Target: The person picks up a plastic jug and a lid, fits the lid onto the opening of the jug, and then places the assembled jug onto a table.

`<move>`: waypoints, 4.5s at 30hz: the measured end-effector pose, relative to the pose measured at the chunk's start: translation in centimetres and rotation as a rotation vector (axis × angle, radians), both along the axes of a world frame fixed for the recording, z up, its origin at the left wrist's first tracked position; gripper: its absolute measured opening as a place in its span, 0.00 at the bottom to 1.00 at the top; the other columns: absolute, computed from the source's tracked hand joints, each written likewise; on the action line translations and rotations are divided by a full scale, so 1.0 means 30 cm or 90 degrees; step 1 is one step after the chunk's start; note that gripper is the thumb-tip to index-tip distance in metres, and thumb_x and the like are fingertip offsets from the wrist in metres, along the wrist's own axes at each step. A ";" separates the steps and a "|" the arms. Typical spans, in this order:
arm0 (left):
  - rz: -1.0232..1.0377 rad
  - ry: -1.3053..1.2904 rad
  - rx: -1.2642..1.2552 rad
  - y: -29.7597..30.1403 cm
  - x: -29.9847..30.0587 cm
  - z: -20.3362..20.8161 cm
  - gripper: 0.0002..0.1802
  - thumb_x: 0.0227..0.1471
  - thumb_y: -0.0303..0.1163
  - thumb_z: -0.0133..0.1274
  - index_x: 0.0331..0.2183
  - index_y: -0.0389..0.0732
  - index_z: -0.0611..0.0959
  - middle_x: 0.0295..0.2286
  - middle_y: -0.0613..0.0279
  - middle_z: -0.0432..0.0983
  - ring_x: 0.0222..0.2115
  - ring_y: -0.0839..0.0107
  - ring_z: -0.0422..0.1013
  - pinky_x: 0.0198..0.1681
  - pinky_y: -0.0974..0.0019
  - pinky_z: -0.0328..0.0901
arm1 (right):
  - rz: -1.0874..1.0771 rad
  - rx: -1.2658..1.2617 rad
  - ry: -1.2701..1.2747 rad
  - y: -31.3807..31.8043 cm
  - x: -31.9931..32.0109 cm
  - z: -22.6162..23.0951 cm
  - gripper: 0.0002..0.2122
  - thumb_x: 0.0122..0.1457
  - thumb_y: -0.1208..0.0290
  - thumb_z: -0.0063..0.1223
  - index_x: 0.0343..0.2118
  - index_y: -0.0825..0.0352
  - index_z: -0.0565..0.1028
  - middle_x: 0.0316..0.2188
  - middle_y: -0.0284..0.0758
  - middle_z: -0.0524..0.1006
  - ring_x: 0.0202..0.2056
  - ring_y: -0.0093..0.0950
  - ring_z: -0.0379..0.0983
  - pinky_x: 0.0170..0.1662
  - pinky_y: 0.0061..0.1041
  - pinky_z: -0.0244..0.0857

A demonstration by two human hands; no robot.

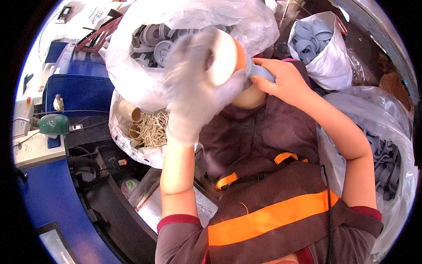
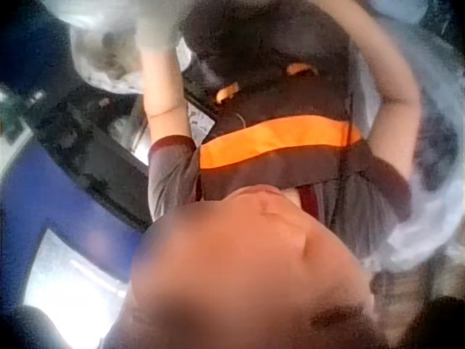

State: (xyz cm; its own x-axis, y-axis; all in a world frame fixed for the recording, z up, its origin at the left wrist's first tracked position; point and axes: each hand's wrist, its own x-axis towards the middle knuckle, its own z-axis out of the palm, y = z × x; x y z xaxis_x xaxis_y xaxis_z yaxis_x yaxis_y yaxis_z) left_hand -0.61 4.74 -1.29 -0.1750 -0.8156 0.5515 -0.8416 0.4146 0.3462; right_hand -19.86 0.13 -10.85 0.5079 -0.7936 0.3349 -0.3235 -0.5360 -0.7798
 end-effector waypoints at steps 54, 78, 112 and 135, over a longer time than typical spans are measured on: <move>0.117 0.972 0.429 0.266 0.377 -0.472 0.30 0.52 0.41 0.56 0.50 0.31 0.71 0.47 0.59 0.67 0.46 0.75 0.64 0.53 0.72 0.56 | 0.075 -0.159 0.362 -0.560 0.465 -0.276 0.15 0.54 0.65 0.53 0.43 0.67 0.75 0.38 0.39 0.76 0.38 0.31 0.73 0.43 0.28 0.66; 0.308 1.413 0.090 0.437 0.565 -0.496 0.28 0.53 0.52 0.47 0.47 0.40 0.74 0.44 0.58 0.74 0.46 0.63 0.70 0.50 0.56 0.66 | 0.102 0.684 -0.111 -0.510 0.300 -0.181 0.09 0.58 0.63 0.52 0.30 0.64 0.74 0.19 0.22 0.65 0.21 0.14 0.57 0.21 0.15 0.48; 0.253 1.300 0.186 0.433 0.416 -0.456 0.28 0.55 0.47 0.46 0.50 0.35 0.71 0.46 0.51 0.72 0.48 0.61 0.68 0.54 0.59 0.61 | 0.141 0.186 -0.161 0.056 0.197 -0.076 0.30 0.38 0.68 0.62 0.48 0.70 0.69 0.43 0.38 0.71 0.38 0.28 0.70 0.42 0.24 0.64; 0.142 0.845 0.108 0.466 0.351 -0.254 0.32 0.54 0.48 0.48 0.49 0.29 0.71 0.45 0.51 0.72 0.46 0.64 0.68 0.52 0.61 0.61 | 0.081 0.906 -0.177 0.129 0.045 -0.054 0.17 0.62 0.56 0.43 0.34 0.67 0.74 0.21 0.33 0.74 0.14 0.17 0.66 0.16 0.16 0.57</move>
